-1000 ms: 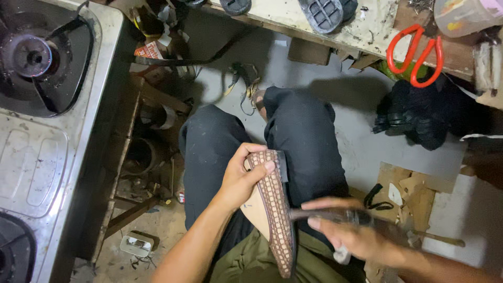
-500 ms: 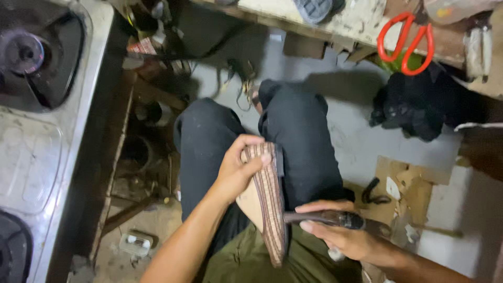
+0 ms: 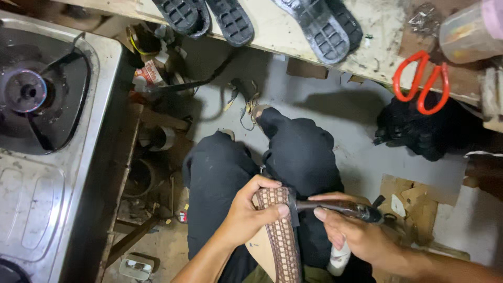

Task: The person attaches a rubber sole to a woven sandal upper by hand, pressing the edges together. They use a hammer to tap the sole into place and repeat the process on a second sandal, placing finished units on a nearby shelf.

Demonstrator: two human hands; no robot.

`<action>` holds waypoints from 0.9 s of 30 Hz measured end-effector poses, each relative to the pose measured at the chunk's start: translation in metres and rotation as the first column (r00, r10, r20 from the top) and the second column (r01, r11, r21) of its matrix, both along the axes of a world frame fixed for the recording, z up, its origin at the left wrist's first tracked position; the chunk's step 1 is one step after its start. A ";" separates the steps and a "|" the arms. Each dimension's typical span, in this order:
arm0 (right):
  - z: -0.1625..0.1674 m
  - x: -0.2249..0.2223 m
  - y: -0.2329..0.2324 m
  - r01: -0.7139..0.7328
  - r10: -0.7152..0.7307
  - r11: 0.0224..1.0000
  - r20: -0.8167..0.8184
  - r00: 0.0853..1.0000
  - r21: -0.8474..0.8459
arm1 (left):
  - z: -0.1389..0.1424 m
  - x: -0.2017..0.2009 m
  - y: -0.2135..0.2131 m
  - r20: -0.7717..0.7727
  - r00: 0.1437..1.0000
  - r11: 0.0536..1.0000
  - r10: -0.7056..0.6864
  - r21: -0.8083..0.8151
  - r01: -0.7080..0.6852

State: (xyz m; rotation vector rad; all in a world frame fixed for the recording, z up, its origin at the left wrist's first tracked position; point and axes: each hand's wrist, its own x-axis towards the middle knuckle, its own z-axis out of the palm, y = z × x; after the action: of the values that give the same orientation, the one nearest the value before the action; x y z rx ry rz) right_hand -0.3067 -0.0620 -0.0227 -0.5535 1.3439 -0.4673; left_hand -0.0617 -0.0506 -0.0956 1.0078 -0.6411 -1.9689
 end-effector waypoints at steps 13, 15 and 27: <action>-0.008 -0.010 -0.027 -0.007 -0.001 0.997 0.099 0.995 0.072 | 0.006 0.007 -0.011 -0.039 0.998 0.997 -0.046 0.062 0.048; -0.008 -0.008 -0.035 -0.118 0.118 0.993 0.027 0.993 0.014 | 0.002 0.006 -0.009 -0.003 0.998 0.998 -0.063 0.019 0.063; 0.029 0.006 -0.007 -0.134 0.224 0.888 0.157 0.962 -0.441 | 0.068 0.052 -0.013 0.073 0.995 0.907 0.074 -0.419 -0.037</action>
State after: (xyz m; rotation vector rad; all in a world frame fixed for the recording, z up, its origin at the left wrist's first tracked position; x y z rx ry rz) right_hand -0.3009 -0.0689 0.0065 -0.9586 0.9807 -0.6529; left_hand -0.0099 -0.0631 -0.0274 0.8345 -1.0215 -1.6453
